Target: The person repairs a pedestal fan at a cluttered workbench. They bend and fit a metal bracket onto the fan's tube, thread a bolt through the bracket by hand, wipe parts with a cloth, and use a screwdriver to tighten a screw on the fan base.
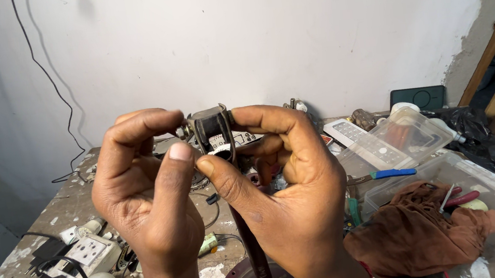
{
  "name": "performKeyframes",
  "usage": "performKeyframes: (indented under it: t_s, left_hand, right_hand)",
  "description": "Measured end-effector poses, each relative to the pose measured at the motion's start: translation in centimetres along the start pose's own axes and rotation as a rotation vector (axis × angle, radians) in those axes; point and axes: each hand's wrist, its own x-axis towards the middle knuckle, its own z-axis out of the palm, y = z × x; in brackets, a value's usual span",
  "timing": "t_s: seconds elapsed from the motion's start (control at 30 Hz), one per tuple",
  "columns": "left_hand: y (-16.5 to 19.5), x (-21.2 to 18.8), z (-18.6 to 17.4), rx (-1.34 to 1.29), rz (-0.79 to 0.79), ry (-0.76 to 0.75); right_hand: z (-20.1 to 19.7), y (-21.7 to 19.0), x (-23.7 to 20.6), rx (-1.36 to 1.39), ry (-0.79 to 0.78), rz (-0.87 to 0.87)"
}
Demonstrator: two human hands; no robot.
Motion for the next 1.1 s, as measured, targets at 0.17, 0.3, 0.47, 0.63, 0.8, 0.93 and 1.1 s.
performKeyframes:
  t_s: [0.17,0.3,0.47,0.63,0.8,0.93,1.1]
  left_hand:
    - [-0.6,0.6,0.6,0.029,-0.106,0.067]
    - [-0.9,0.6,0.6,0.024,-0.177,0.072]
    - [-0.6,0.9,0.3,-0.025,-0.046,-0.031]
    - [-1.1,1.5,0.3,-0.007,-0.063,0.018]
    - [-2.0,1.4,-0.2,0.117,-0.132,0.036]
    - [-1.7,1.3,-0.5,0.022,-0.025,-0.028]
    - [-0.8,1.9,-0.6,0.044,-0.054,-0.021]
  right_hand:
    - [-0.1,0.3,0.2,0.007,-0.001,-0.016]
    - [-0.2,0.7,0.8,0.028,-0.008,-0.012]
    - [-0.1,0.8,1.2,0.023,0.005,0.007]
    - [0.3,0.8,1.4,-0.009,0.002,-0.034]
    - [0.7,0.7,1.6,0.023,0.005,0.007]
    - [0.9,0.6,1.8,0.01,-0.002,-0.006]
    - [1.3,0.9,1.7,-0.003,0.0,-0.009]
